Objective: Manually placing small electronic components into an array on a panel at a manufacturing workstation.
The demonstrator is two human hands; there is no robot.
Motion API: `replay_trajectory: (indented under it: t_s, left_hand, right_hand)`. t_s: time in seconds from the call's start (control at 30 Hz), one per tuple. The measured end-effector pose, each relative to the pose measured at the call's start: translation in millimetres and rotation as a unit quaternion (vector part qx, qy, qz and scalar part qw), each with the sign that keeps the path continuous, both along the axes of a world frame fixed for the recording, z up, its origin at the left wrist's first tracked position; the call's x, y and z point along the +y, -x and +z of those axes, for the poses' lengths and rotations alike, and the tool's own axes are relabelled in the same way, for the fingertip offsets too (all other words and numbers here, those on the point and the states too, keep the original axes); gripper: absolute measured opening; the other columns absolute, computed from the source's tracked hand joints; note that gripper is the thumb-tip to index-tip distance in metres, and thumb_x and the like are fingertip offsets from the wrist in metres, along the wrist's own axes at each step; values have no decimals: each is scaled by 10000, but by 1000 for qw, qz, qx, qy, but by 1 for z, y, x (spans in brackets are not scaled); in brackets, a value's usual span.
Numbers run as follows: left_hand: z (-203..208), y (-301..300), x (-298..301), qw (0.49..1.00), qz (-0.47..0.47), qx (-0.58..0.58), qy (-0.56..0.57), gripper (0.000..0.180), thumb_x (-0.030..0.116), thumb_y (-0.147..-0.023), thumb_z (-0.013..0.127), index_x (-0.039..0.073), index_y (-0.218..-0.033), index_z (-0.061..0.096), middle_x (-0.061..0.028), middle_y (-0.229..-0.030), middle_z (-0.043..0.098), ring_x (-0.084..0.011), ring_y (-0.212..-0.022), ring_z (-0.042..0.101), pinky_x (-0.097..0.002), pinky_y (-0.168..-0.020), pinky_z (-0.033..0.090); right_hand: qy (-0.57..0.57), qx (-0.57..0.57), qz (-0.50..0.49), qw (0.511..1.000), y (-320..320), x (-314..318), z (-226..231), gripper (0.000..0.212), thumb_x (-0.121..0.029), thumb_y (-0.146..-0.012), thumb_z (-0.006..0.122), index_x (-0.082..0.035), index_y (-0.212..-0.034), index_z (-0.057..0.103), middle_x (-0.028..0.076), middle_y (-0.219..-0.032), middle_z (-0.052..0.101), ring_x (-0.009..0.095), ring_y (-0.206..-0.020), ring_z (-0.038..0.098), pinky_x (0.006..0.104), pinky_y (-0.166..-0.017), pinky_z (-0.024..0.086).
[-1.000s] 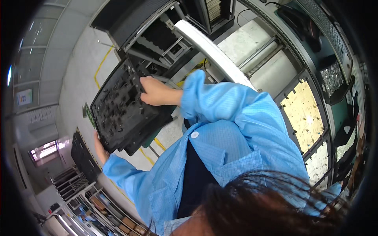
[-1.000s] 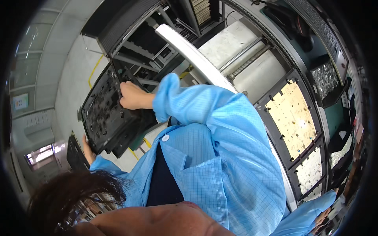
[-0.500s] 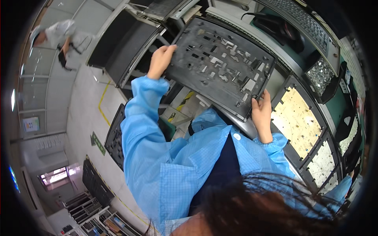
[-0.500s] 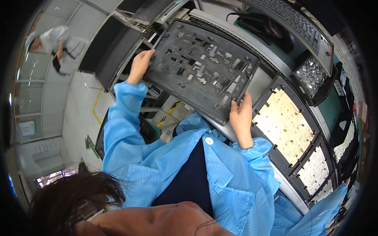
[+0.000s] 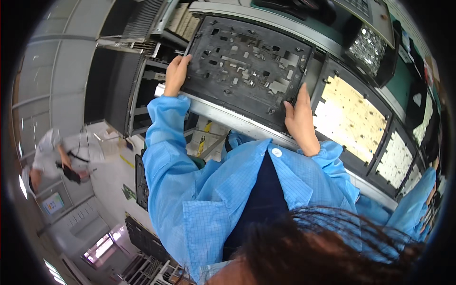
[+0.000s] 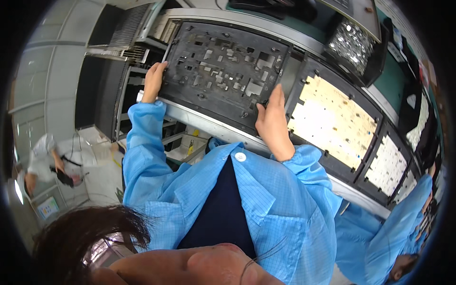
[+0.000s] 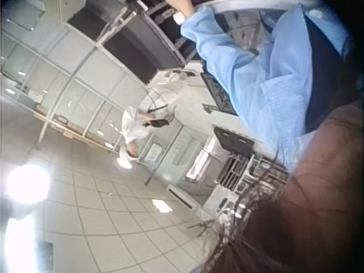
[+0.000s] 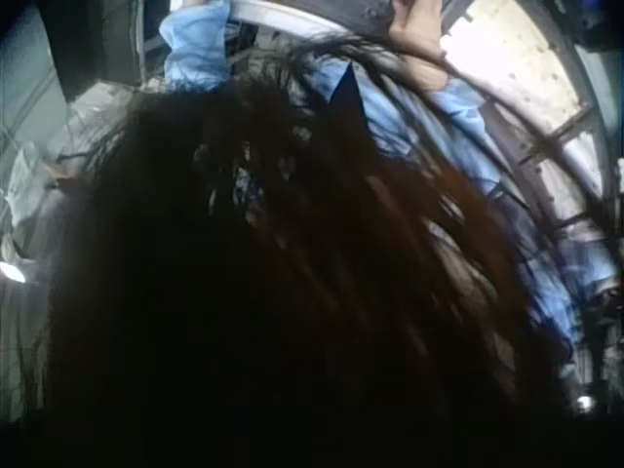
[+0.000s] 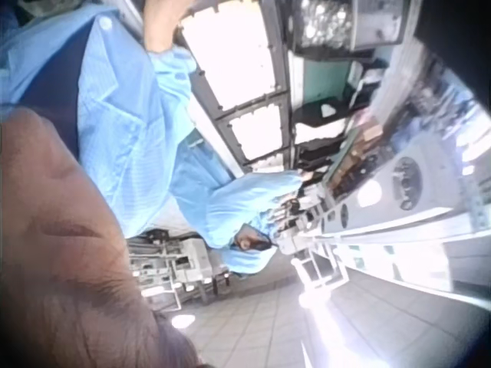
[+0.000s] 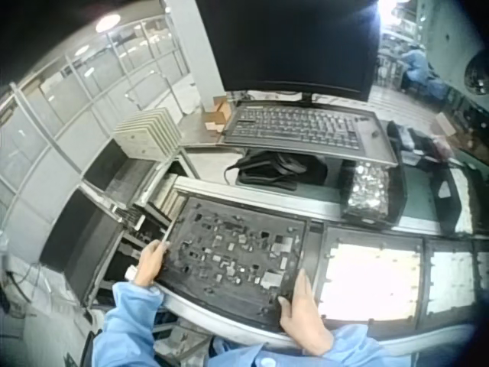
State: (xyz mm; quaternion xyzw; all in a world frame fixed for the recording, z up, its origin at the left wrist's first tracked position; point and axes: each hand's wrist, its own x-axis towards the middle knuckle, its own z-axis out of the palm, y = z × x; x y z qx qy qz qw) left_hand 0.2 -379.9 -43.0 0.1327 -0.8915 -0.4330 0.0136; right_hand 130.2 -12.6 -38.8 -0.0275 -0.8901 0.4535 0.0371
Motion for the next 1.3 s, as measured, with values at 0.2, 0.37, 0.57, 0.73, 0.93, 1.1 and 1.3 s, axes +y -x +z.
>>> replay_trajectory:
  t_s: [0.2, 0.37, 0.57, 0.73, 0.93, 1.1, 1.3]
  left_hand:
    - [-51, -12, -47, 922, -208, 209, 251, 310, 269, -939, 537, -16, -1004, 640, -92, -891, 639, -182, -855, 565, -319, -828, 442]
    - [1, -9, 7, 994, -68, 29, 82, 401, 321, -912, 575, -79, -940, 574, -160, -838, 609, -193, -798, 539, -326, -749, 432]
    - [22, -24, 6, 952, -189, -56, 234, 464, 383, -877, 622, -11, -1119, 664, -215, -1128, 653, -318, -1055, 619, -394, -878, 469]
    - [50, 61, 6, 934, -189, -56, 299, 718, 541, -900, 531, 26, -1392, 437, -337, -1398, 364, -496, -1255, 401, -491, -1064, 350]
    - [108, 230, -85, 851, 53, 242, 463, 515, 163, -883, 575, 108, -1378, 444, -203, -1457, 341, -393, -1289, 405, -491, -1001, 432]
    - [122, 314, -116, 788, 64, 233, 566, 310, 162, -888, 542, 220, -1184, 614, -42, -1107, 610, -247, -1121, 567, -460, -867, 483]
    - [151, 326, -87, 714, -59, 227, 659, 298, 55, -763, 663, 81, -1059, 646, -142, -1063, 646, -320, -1072, 579, -414, -894, 469]
  right_hand:
    - [23, 99, 21, 995, -10, 16, 57, 545, 37, -865, 558, -42, -1392, 441, 216, -1464, 377, 386, -1367, 361, 415, -1117, 314]
    - [96, 102, -37, 989, -26, 32, 58, 442, 76, -869, 550, -50, -1292, 546, 164, -1362, 498, 310, -1194, 542, 342, -935, 484]
    - [102, 97, -21, 990, -30, 39, 68, 357, 15, -927, 535, -35, -1279, 561, 132, -1295, 571, 249, -1137, 585, 324, -910, 495]
    - [144, 83, -59, 984, -39, 62, 41, 307, -33, -980, 474, 49, -1269, 537, 174, -1218, 603, 235, -1110, 598, 329, -955, 468]
    - [112, 58, -48, 991, -20, 79, 50, 302, -18, -996, 448, 62, -1278, 519, 170, -1180, 610, 228, -1076, 604, 323, -944, 481]
    - [159, -46, -72, 983, -33, 146, -1, 456, -121, -999, 489, -40, -1437, 390, 148, -1365, 475, 212, -1218, 480, 319, -1078, 347]
    - [130, -77, -106, 983, -19, 112, 18, 401, -109, -1022, 448, -53, -1418, 417, 120, -1247, 542, 203, -1163, 524, 323, -1047, 401]
